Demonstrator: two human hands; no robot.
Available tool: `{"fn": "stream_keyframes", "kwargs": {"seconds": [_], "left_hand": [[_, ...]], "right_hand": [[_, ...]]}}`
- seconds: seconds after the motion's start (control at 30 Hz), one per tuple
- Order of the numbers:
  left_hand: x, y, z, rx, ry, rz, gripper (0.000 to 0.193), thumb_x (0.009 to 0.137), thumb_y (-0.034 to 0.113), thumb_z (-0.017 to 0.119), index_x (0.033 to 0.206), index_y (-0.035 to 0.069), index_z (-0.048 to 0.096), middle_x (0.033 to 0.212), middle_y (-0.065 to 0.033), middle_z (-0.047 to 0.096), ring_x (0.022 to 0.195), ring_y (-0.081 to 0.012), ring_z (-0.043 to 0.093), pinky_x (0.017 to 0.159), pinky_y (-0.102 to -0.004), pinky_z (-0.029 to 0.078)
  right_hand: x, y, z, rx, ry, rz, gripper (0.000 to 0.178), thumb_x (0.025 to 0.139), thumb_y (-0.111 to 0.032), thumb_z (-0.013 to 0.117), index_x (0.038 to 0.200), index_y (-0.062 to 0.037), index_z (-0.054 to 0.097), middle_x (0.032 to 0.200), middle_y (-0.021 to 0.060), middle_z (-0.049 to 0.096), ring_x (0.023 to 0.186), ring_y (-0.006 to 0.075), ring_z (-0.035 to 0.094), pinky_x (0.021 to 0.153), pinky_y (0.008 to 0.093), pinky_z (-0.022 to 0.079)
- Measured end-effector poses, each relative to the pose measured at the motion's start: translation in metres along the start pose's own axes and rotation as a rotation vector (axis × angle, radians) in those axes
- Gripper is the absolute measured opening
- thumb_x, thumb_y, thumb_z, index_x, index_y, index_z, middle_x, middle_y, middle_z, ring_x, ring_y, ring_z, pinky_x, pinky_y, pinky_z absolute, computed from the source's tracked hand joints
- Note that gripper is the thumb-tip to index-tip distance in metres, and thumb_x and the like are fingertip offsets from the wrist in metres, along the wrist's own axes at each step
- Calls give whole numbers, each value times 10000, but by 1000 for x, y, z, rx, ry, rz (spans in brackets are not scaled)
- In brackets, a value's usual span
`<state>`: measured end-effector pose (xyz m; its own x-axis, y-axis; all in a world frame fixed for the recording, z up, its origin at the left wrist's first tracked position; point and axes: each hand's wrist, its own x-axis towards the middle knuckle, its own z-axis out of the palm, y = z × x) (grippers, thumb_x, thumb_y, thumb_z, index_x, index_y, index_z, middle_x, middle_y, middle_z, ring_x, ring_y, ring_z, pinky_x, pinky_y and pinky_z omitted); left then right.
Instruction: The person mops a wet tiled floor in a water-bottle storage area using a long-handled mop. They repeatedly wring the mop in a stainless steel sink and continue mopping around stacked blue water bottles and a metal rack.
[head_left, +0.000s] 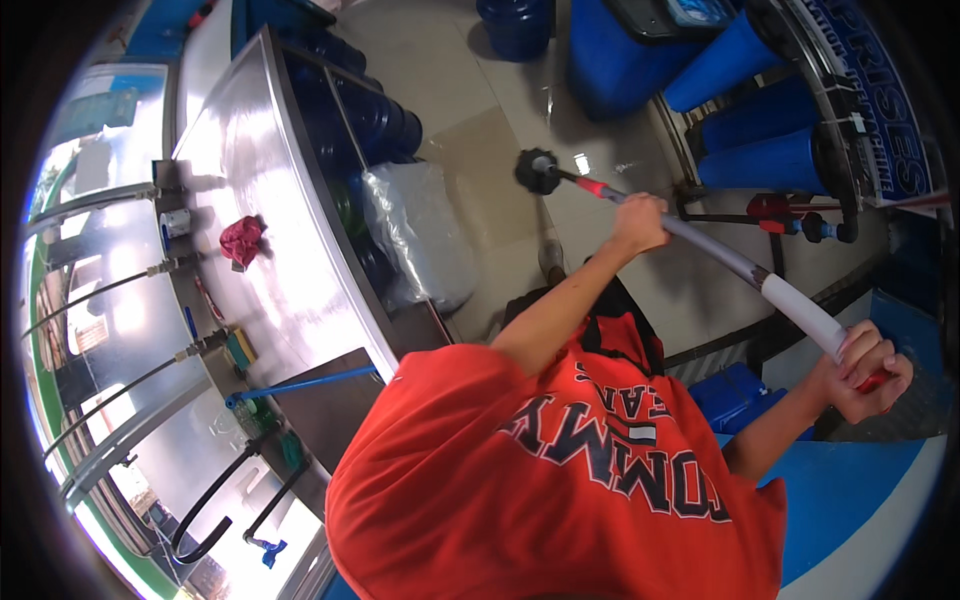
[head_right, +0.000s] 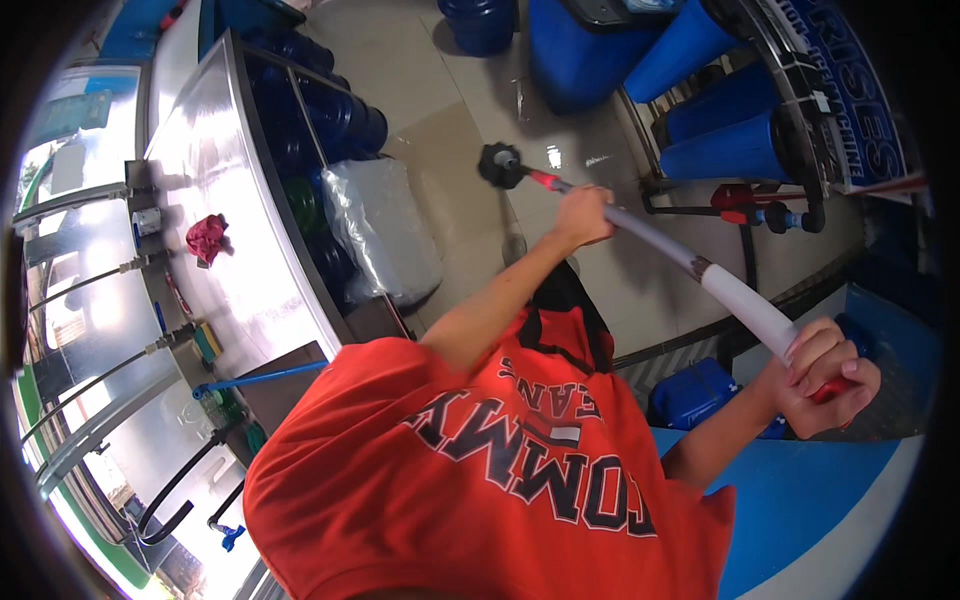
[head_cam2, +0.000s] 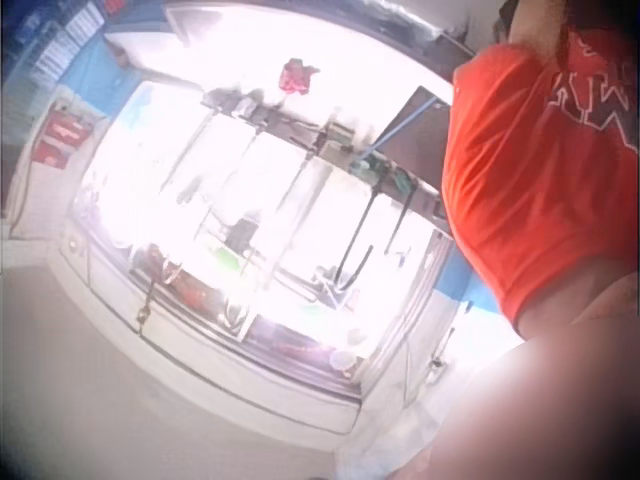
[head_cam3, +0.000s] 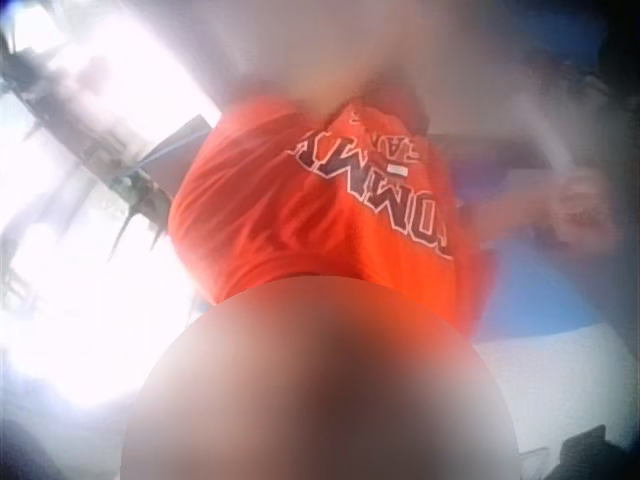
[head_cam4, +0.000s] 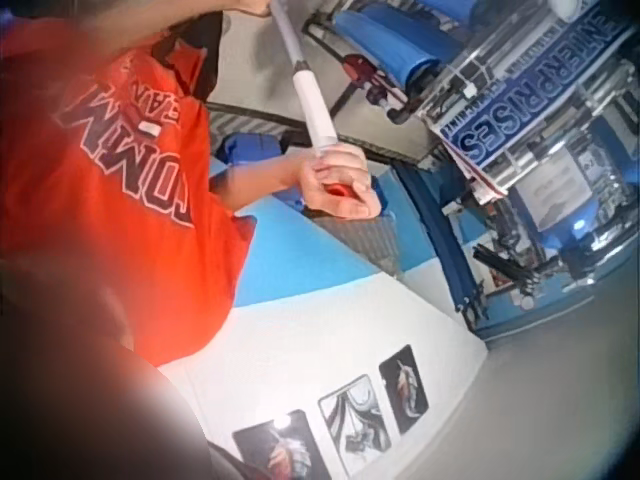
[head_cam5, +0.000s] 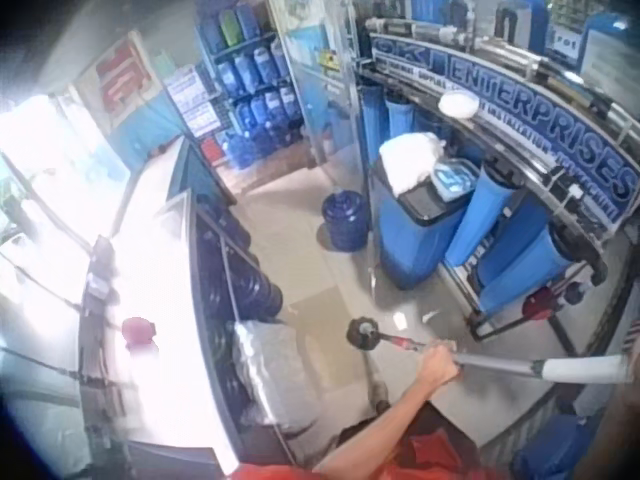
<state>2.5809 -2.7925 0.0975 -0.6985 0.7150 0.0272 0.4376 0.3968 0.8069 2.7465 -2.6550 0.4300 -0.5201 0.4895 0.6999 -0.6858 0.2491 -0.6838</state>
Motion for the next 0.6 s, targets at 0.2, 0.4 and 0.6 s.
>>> {"fn": "stream_keyframes", "kwargs": {"seconds": [0.2,0.4,0.6], "left_hand": [[-51,-86,-97,37,292,-45,86,660,142,675,672,69,632,704,-111,656,738,-326,649,735,-437,497],[-11,-166,-165,96,558,-184,89,728,113,658,691,48,609,729,-142,634,781,-351,636,727,-455,491],[120,-276,-266,199,438,-366,374,776,187,728,1072,31,562,1166,-221,582,1038,-420,598,870,-490,496]], "right_hand": [[18,62,122,75,-263,195,331,1034,-295,416,879,-44,565,542,-8,457,430,124,479,491,324,452],[47,133,215,473,-635,87,126,815,-115,627,756,-3,631,580,38,513,457,181,514,459,323,487],[56,278,275,275,-683,-32,95,665,-37,652,757,-26,634,634,53,532,510,229,536,505,339,479]]}}
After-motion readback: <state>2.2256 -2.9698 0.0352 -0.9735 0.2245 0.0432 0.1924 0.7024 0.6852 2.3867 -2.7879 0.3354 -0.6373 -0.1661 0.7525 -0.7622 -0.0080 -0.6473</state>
